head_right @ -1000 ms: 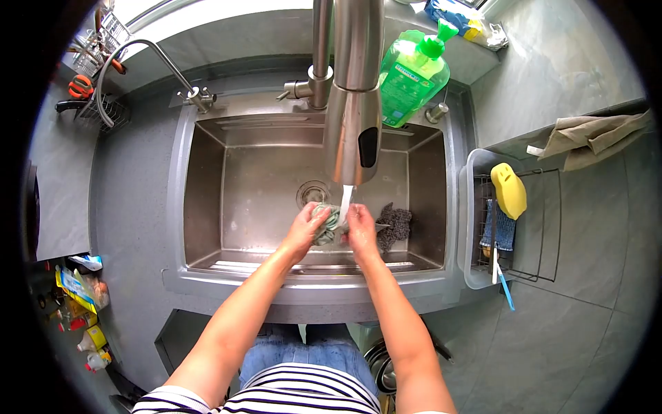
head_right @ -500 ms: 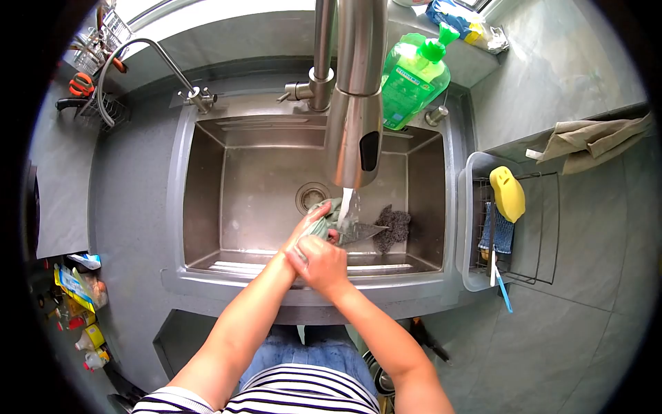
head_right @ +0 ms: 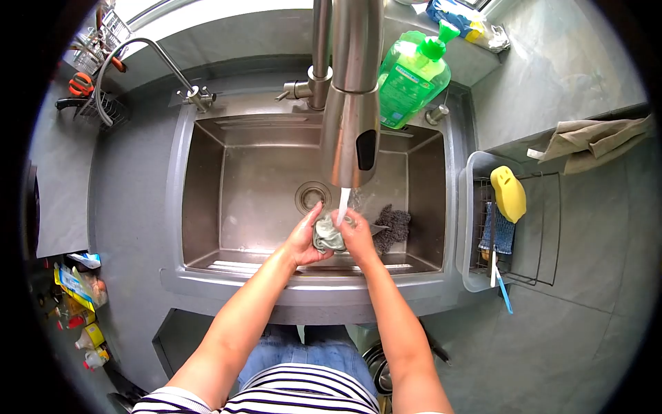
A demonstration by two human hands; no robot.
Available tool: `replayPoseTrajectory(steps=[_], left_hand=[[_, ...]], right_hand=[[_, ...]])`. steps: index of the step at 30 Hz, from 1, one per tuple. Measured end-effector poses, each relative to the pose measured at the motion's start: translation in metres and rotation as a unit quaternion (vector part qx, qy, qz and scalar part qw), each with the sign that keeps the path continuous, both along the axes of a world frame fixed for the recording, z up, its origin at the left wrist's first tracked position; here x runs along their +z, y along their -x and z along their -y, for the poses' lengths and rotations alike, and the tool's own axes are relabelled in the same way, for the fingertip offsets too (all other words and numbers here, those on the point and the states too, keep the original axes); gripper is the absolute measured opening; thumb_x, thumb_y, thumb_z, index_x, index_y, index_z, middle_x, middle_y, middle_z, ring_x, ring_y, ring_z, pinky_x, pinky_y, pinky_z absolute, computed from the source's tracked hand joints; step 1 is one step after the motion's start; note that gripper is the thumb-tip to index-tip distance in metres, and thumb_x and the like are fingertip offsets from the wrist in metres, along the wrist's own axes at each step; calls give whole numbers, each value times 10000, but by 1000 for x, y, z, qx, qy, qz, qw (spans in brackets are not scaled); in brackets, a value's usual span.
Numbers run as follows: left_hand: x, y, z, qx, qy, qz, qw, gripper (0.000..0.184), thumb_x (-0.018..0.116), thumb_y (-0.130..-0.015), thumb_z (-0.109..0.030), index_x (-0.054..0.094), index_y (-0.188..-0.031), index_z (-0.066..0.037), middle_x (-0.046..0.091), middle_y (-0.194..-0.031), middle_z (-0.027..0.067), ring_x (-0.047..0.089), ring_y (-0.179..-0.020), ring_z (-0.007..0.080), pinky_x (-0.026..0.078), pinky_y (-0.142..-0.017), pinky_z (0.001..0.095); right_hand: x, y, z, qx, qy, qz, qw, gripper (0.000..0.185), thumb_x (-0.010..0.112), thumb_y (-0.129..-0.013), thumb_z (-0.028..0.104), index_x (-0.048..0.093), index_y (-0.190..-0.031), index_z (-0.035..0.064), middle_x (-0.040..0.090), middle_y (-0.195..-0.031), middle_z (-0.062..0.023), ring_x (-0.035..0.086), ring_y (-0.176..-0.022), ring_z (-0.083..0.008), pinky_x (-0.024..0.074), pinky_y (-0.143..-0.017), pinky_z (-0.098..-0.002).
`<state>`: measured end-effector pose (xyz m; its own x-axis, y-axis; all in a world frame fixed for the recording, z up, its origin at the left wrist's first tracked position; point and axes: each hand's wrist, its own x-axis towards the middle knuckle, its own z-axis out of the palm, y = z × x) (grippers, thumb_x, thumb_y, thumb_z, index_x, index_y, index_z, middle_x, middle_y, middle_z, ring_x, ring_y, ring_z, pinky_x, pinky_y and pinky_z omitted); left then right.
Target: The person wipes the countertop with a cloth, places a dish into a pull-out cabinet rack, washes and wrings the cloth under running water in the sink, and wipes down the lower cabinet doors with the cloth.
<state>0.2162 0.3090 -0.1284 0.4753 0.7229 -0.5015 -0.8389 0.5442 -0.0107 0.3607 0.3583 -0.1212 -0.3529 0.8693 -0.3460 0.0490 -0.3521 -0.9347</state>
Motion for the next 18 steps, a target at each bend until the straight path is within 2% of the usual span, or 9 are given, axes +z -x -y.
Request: replayPoseTrajectory(steps=[2, 3, 4, 6, 9, 12, 16, 17, 18], left_hand=[[-3, 2, -3, -9, 37, 6, 999, 513, 491, -929, -565, 553, -1200, -135, 663, -957, 24, 660, -826, 182, 559, -682, 375], [22, -3, -3, 26, 47, -89, 995, 569, 504, -922, -569, 518, -1231, -91, 655, -994, 57, 648, -885, 203, 540, -787, 404], [9, -4, -4, 26, 39, -110, 993, 558, 519, -917, -563, 518, -1227, -100, 646, -1006, 71, 640, -909, 200, 541, -780, 398], [-29, -11, -7, 23, 24, -151, 988, 535, 548, -908, -552, 519, -1219, -117, 627, -1029, 99, 626, -955, 193, 543, -767, 385], [-26, -3, -7, 18, 46, -49, 998, 455, 560, -918, -511, 548, -1159, -125, 615, -1058, 74, 610, -985, 201, 536, -822, 414], [-26, -21, -6, 67, 88, -88, 990, 452, 545, -933, -495, 562, -1151, -100, 617, -1098, 66, 610, -993, 226, 525, -841, 429], [-16, -25, -6, 19, 71, -197, 978, 398, 485, -968, -471, 595, -1162, -140, 639, -1120, 37, 604, -1031, 175, 491, -915, 405], [-14, -24, -2, 14, 52, -200, 978, 421, 482, -967, -483, 584, -1184, -136, 634, -1140, 39, 593, -1064, 176, 478, -938, 409], [-8, -21, 1, 10, 32, -204, 978, 445, 478, -965, -495, 572, -1205, -132, 628, -1160, 41, 582, -1096, 178, 465, -961, 413]], right_hand=[[5, 4, 5, -51, -164, 156, 973, 137, 601, -890, 122, 597, -943, -4, 631, -909, -119, 583, -868, -139, 469, -776, -318], [16, 11, 11, -77, -175, 167, 967, 124, 619, -874, 110, 585, -924, 1, 600, -874, -126, 591, -850, -208, 463, -789, -342], [22, 18, 21, -37, -288, 211, 933, 124, 613, -860, 99, 573, -948, 23, 573, -874, -132, 577, -863, -303, 464, -774, -385], [39, 32, 40, 80, -471, 180, 860, 173, 625, -850, 134, 552, -972, 38, 568, -933, -135, 551, -932, -350, 457, -757, -432], [56, 28, 37, 158, -536, 205, 804, 198, 594, -885, 170, 552, -1026, 38, 554, -1030, -171, 538, -984, -382, 429, -841, -460], [12, 17, 17, 116, -474, 275, 828, 228, 580, -892, 248, 559, -1008, 53, 581, -949, -160, 551, -924, -364, 456, -739, -444], [-7, 18, -5, 103, -60, 264, 957, 287, 493, -986, 300, 565, -1028, 25, 594, -863, -110, 582, -873, -234, 445, -784, -374], [-7, 17, -2, 6, 79, 93, 993, 348, 469, -1006, 319, 572, -1075, -6, 621, -935, -72, 565, -918, -175, 443, -834, -331], [-13, 14, 0, 23, 16, 84, 996, 350, 463, -1009, 313, 573, -1091, -9, 621, -946, -60, 565, -928, -171, 440, -851, -321]])
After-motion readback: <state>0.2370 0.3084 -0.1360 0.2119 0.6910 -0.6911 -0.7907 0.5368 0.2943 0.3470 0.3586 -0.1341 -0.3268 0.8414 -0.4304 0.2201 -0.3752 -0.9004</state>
